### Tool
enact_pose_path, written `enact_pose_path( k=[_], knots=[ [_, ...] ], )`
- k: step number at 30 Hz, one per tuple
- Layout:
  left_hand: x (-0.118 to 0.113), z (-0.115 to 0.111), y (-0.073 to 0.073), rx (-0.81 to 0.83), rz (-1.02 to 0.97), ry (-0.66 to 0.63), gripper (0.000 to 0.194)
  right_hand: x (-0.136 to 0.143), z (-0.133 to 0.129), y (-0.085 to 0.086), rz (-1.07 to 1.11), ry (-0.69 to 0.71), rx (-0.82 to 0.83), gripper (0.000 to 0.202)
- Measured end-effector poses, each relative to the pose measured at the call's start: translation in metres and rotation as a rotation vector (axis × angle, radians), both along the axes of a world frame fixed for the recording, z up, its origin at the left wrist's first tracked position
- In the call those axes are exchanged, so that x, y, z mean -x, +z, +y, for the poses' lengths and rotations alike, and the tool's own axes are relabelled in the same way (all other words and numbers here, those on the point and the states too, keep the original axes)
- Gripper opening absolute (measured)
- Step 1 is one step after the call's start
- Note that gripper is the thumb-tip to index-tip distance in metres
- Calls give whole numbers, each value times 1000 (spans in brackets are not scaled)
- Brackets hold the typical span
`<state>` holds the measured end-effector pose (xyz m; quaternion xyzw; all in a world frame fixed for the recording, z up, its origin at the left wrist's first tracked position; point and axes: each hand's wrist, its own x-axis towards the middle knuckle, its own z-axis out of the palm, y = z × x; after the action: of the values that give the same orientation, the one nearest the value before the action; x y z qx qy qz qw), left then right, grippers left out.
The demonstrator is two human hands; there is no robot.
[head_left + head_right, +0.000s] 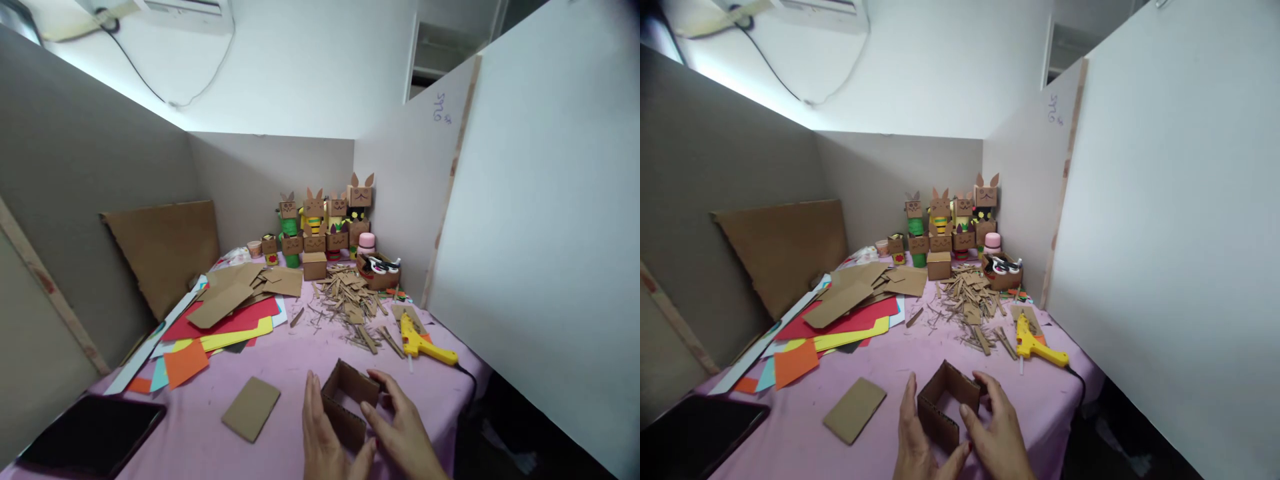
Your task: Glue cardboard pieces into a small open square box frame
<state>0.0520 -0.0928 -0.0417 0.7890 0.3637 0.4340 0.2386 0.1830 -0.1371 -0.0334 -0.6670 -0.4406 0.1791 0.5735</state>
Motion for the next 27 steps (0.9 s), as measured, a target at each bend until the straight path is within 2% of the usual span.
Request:
enact_pose_path(
  k=[3,7,9,13,16,20,23,27],
  knots=[
    [0,5,-3,77,-23,-32,85,-5,1,-4,-12,90,14,52],
    [11,19,-6,126,-51,-174,92,-13,-3,-7,64,191,-14,53],
    [20,29,-1,187,-54,-273,96,-15,-5,-5,121,196,-44,53],
    [39,47,19,386,-55,-434,102,-12,-4,-1,170,170,-85,53],
    [47,52,28,416,-67,-471,98,-6,-1,-2,98,186,-60,58],
    [50,50,24,406,-134,-477,93,2,1,-9,46,138,-97,69],
    [52,48,21,457,-145,-510,94,4,-1,-14,1,205,-92,81],
    [56,48,28,485,-115,-523,92,4,-2,-10,-53,258,8,85]
  ],
)
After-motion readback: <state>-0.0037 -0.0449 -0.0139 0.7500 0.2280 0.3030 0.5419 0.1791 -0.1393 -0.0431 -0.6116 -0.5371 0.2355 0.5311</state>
